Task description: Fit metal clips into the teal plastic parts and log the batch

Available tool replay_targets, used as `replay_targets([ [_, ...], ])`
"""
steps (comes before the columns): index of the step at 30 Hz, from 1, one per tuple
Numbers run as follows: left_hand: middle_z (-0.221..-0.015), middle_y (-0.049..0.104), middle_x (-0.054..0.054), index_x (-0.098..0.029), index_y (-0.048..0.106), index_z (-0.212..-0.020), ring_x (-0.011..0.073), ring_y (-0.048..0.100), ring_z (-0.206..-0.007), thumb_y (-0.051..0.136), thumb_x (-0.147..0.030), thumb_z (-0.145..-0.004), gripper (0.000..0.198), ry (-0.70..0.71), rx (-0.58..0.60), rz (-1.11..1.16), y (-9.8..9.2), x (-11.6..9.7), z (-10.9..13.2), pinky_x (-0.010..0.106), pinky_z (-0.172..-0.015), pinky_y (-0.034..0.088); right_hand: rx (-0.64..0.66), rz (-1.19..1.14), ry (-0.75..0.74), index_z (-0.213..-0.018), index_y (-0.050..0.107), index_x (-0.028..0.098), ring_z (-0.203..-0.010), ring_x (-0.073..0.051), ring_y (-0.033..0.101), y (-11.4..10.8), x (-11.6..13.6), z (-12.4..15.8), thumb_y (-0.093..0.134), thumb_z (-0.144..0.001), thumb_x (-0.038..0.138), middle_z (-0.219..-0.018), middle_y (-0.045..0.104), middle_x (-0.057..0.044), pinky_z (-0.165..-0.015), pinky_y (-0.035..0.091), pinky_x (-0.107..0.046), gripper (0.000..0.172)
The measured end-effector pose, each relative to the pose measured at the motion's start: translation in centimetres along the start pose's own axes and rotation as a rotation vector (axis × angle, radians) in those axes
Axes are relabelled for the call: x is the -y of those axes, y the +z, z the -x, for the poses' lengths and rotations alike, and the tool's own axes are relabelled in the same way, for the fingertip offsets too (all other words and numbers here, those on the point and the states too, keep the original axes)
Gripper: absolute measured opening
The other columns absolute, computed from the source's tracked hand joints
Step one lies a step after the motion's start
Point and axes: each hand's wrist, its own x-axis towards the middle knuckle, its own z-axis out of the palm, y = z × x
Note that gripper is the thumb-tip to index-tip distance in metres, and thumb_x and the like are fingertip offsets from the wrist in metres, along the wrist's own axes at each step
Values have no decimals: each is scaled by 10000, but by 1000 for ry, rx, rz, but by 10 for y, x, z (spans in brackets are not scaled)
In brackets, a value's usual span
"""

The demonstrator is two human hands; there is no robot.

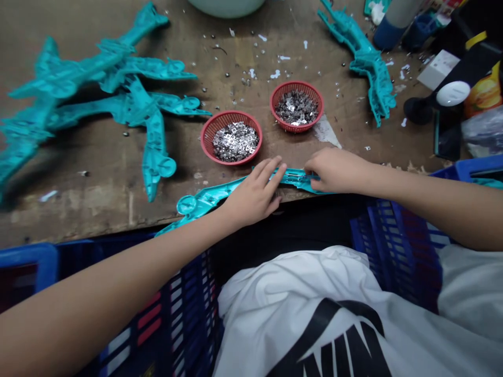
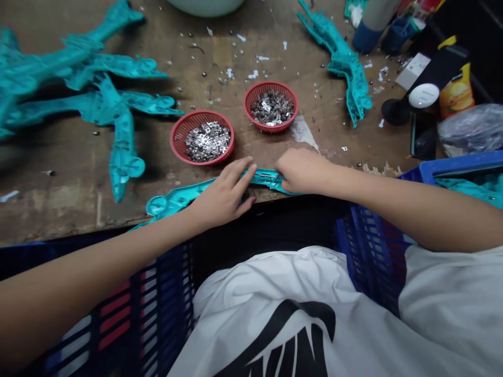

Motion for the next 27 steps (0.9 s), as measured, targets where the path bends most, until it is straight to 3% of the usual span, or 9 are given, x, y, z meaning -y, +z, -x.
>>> replay_targets([
  [6,-1789,419,241,-65,449,-1714,413,430,-1648,560,-267,-1053,700,-34,137,19,-12,0,-13,630,-1365,387,14,27,-16,-1025,860,125,-838,-298,723,4,3,-2,670,-921,194,-963,825,-186,-723,444,-378,227],
  [12,-1708,538,242,-69,517,-1676,420,493,-1601,569,-259,-1028,677,-59,128,27,-11,-3,-16,635,-1324,437,-47,75,-22,-1036,846,112,-821,-283,733,8,11,3,567,-991,109,-989,807,-195,-718,471,-371,282],
  [16,-1730,509,246,-62,532,-1658,408,517,-1589,529,-258,-1037,651,-42,123,-8,-10,0,-14,603,-1314,448,-4,81,-9,-1068,849,99,-841,-294,755,13,18,3,573,-981,78,-1030,814,-211,-716,484,-370,290],
  [19,-1774,423,281,-24,434,-1700,403,478,-1625,528,-250,-1021,722,-34,90,6,-8,4,-11,583,-1314,447,13,49,28,-1055,854,90,-900,-318,760,9,10,4,640,-957,132,-1048,822,-218,-731,489,-378,240],
  [22,-1772,399,320,2,334,-1735,406,465,-1635,556,-244,-1002,804,-35,42,13,-7,6,-9,573,-1306,458,-105,-100,77,-946,847,138,-830,-291,732,3,-11,3,726,-900,214,-885,810,-138,-716,483,-367,150],
  [25,-1709,509,283,-95,515,-1669,426,528,-1581,559,-229,-1013,671,-4,72,-29,-7,4,-9,612,-1277,482,-286,-379,62,-977,829,177,-785,-226,704,6,-27,-3,715,-904,231,-844,796,-58,-741,500,-335,146],
  [27,-1681,551,260,-137,600,-1612,428,542,-1567,562,-221,-1016,603,-2,88,-41,-7,2,-9,629,-1273,482,-330,-539,36,-1035,818,171,-809,-214,708,14,-29,-9,709,-906,222,-892,810,-55,-774,515,-325,177],
])
